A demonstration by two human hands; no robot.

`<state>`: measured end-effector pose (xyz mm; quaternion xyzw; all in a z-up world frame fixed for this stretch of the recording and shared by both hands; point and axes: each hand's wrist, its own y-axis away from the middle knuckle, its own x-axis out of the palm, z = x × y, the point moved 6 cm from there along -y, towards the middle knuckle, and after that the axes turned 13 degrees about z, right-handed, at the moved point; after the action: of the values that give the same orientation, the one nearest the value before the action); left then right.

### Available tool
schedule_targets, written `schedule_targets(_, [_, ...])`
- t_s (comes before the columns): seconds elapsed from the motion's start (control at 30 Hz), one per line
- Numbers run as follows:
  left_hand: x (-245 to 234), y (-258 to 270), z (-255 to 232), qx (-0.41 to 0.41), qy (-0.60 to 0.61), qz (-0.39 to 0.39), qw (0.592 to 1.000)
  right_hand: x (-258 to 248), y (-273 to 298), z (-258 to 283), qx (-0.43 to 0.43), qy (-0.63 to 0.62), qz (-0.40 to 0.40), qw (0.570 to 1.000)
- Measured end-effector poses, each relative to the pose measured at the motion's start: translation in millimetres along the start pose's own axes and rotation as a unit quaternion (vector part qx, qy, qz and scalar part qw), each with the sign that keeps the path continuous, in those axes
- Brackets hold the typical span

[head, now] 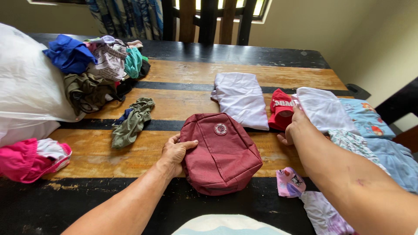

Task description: The person folds a white collared shirt by hand on a wooden table and then packs clothing items into a maroon backpack.

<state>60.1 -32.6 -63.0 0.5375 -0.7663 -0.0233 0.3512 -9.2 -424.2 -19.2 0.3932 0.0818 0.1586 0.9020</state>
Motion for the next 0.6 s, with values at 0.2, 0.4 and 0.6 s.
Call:
schedule_targets(0.2, [-10.3, -1.7, -0.9, 0.017, -0.037, -0.049, 0.998, -0.1, -53.8, -1.3, -0.084, 0.119, -0.044, 0.988])
schedule_targets(0.4, [-13.6, 12.2, -11.2, -0.004, -0.042, -0.083, 0.996, 5.4, -61.5, -7.4, -0.117, 0.187, -0.049, 0.974])
schedule_targets(0.6, [-29.8, 7.3, -23.0, 0.005, -0.084, -0.085, 0.993, 4.4, -56.1, -11.8, -0.14, 0.227, -0.06, 0.962])
